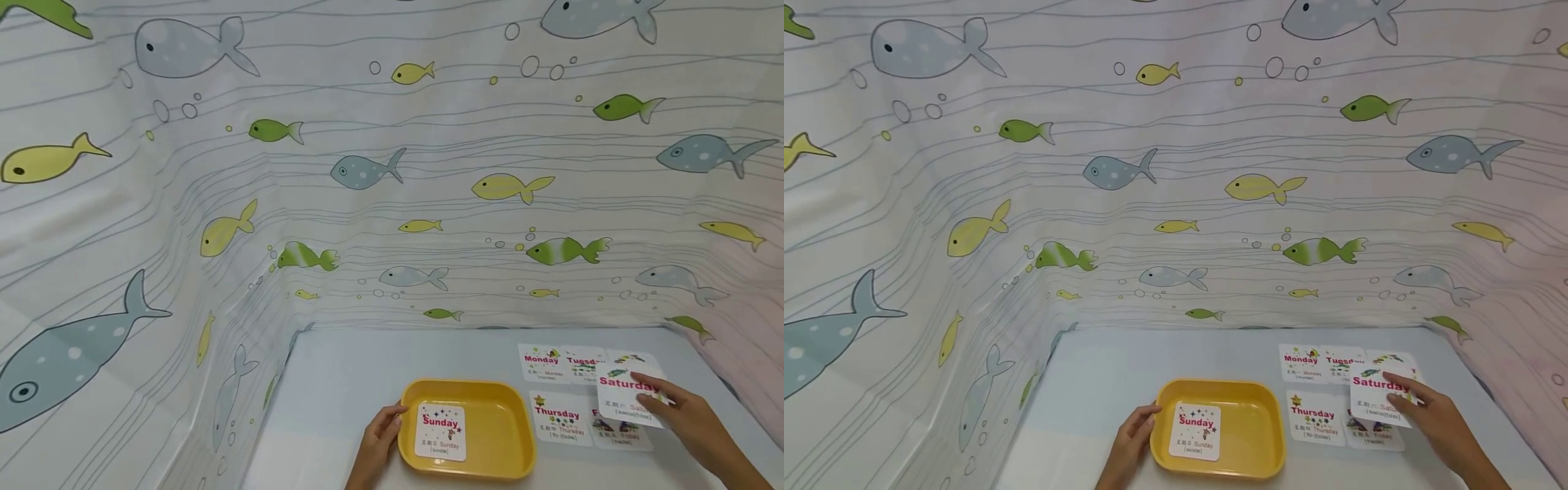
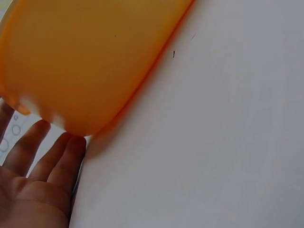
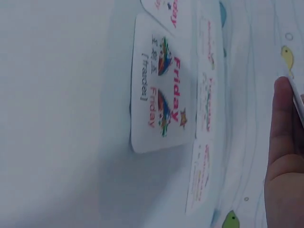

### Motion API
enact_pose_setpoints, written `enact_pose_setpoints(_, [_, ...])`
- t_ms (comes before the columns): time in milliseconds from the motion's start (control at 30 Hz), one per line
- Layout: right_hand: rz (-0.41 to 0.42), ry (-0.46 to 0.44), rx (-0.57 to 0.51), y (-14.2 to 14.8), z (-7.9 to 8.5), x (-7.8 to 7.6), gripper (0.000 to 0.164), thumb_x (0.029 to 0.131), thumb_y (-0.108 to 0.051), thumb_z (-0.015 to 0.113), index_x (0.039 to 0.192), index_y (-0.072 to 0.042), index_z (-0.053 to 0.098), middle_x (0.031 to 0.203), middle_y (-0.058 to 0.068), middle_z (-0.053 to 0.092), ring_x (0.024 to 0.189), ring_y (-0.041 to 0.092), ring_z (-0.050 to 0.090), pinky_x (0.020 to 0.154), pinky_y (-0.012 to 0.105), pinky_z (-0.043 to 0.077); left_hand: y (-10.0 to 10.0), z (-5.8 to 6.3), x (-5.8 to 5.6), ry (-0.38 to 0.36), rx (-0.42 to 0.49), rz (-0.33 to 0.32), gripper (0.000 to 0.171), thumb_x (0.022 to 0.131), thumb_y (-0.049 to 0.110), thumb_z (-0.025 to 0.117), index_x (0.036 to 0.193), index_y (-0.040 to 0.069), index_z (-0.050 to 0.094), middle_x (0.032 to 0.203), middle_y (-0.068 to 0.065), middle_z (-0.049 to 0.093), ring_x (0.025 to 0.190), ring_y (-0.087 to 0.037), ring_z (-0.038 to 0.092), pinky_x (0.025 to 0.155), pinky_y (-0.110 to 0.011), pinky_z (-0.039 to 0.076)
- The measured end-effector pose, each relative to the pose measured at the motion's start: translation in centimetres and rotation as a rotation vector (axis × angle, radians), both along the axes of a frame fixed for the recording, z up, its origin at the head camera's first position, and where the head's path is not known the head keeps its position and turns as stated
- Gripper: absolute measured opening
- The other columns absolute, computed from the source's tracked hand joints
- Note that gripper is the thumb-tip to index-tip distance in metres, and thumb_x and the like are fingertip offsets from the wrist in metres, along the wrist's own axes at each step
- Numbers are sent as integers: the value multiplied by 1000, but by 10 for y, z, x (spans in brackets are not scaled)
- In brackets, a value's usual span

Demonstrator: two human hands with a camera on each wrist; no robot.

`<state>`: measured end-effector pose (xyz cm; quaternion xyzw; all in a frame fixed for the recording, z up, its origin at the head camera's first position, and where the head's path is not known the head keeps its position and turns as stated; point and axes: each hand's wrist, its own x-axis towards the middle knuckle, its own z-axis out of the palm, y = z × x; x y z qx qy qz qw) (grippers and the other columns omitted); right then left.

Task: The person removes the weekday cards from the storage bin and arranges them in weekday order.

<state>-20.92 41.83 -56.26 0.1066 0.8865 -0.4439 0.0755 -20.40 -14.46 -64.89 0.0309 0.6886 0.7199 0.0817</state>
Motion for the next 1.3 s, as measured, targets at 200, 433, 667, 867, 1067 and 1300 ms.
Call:
enact_pose_setpoints(200, [-68, -6, -50, 31, -20, 4, 71, 97, -50, 59, 152, -8, 40, 158, 37, 16, 85, -24, 36, 71, 15, 53, 1, 0, -1, -13, -9, -3, 44, 102, 40, 53, 133, 9, 59, 158, -19, 38, 149, -37, 30, 105, -19, 46])
enact_pose_setpoints(433, [-79, -55, -28, 55, -34, 2, 76, 99, -47, 57, 151, 4, 33, 158, 40, 7, 118, 29, 46, 79, 28, 54, -3, 0, -3, 6, -36, 11, 41, 102, 38, 55, 131, 10, 61, 155, -17, 43, 149, -36, 31, 106, -16, 43])
enact_pose_setpoints(667, [-129, -176, 18, 75, -60, 7, 80, 95, -40, 66, 149, 8, 31, 154, 41, 13, 132, 57, 28, 103, 76, 29, -3, 1, -6, 19, -25, -11, 40, 101, 37, 57, 131, 10, 62, 154, -16, 45, 149, -35, 31, 107, -13, 41])
enact_pose_setpoints(867, [-172, -210, 32, 79, -75, -1, 71, 92, -31, 70, 146, 4, 39, 152, 41, 18, 130, 58, 28, 100, 74, 30, -2, -1, -6, 14, -31, 19, 39, 100, 36, 57, 129, 11, 63, 153, -14, 47, 149, -33, 33, 104, -8, 39])
enact_pose_setpoints(1067, [-82, -215, 99, 80, -71, -10, 66, 92, -23, 67, 143, 8, 38, 150, 44, 17, 133, 64, 21, 105, 78, 20, -1, -2, -4, 8, -33, 22, 40, 100, 38, 57, 130, 11, 62, 154, -15, 46, 149, -34, 32, 103, -6, 37])
enact_pose_setpoints(1300, [-78, -226, 209, 71, -64, -15, 55, 91, -11, 64, 138, 6, 43, 142, 43, 28, 115, 58, 41, 95, 74, 32, -1, 0, -7, 21, -26, 28, 38, 100, 35, 58, 130, 11, 63, 152, -14, 48, 148, -31, 35, 103, -5, 36])
